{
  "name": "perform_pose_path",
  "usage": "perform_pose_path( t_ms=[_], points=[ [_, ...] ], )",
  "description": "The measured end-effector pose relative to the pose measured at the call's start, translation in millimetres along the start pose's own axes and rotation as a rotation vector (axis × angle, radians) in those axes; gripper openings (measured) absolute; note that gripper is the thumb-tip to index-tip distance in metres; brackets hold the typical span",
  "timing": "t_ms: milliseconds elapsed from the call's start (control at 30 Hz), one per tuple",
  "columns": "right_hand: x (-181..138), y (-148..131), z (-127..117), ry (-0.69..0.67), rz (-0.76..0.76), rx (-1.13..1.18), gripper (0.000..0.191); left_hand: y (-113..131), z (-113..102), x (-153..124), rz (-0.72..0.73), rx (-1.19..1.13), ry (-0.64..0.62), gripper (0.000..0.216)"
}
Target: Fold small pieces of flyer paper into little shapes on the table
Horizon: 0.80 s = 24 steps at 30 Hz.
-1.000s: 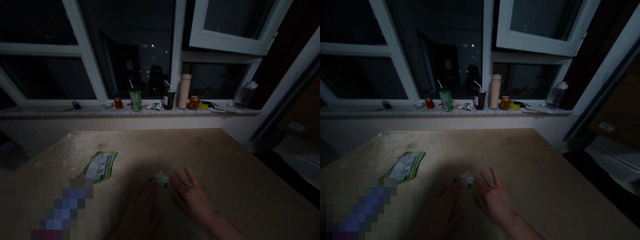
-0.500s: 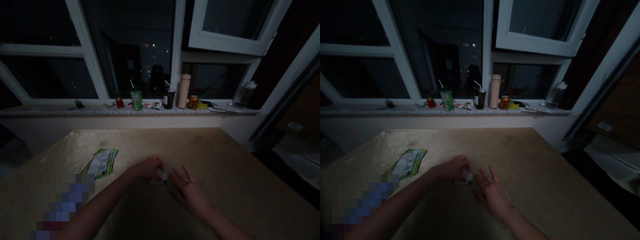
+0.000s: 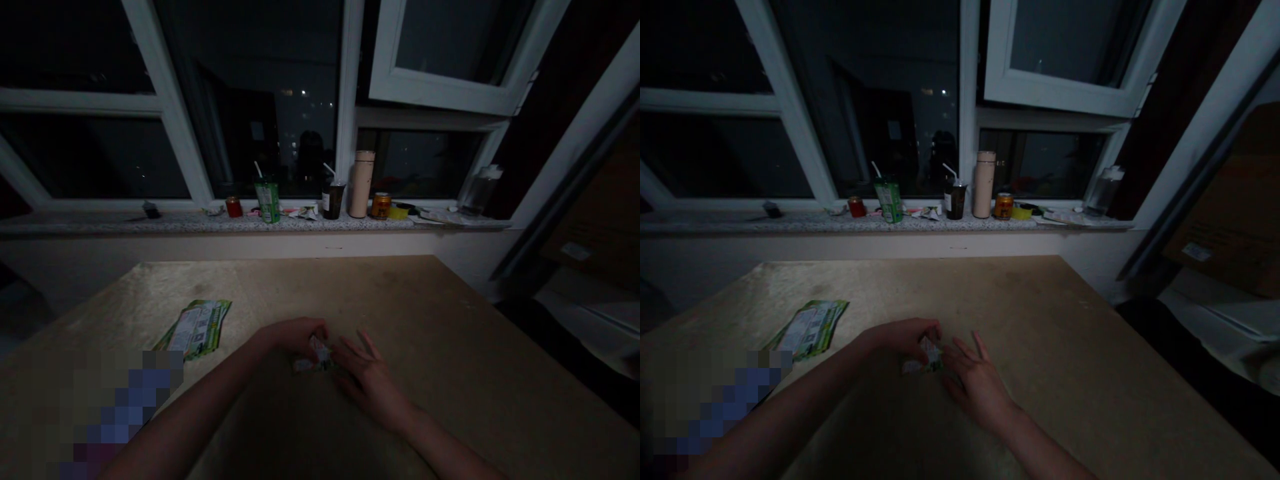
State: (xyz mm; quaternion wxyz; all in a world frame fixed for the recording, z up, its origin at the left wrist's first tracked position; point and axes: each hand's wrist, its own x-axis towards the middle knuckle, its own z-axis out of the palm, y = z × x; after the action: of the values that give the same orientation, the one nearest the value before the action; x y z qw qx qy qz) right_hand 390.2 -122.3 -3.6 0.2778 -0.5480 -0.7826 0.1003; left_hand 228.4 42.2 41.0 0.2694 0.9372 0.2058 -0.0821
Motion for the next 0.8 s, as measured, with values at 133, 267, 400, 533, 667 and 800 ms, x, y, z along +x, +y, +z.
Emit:
perform_pose_path(
  t_ms=[133, 267, 400, 533, 667, 800],
  points=[
    [11.6, 10.7, 5.6, 0.176, 0.127, 0.046, 0.043, -0.3, 1.5, -2.6, 0.055, -0.058, -0.015, 0.038],
    [17.8, 18.5, 10.9, 0.196, 0.215, 0.071, 0.038, -0.3, 1.6, -7.6, 0.045, -0.031, 0.043, 0.029],
    [16.1, 23.0, 13.2, 0.192, 0.206, 0.095, 0.034, 1.8, -0.3, -13.3, 0.010, 0.057, 0.168, 0.020],
    [14.6, 26.8, 14.1, 0.200, 0.217, 0.110, 0.036, 7.8, 6.9, -19.6, -0.051, 0.205, 0.306, 0.018],
    [14.2, 29.7, 15.2, 0.213, 0.243, 0.125, 0.035, 15.0, 28.3, -27.2, -0.071, 0.347, 0.352, 0.020],
    [13.3, 30.4, 16.2, 0.216, 0.226, 0.110, 0.034, 17.6, 51.9, -36.0, -0.007, 0.436, 0.347, 0.028]
  ],
)
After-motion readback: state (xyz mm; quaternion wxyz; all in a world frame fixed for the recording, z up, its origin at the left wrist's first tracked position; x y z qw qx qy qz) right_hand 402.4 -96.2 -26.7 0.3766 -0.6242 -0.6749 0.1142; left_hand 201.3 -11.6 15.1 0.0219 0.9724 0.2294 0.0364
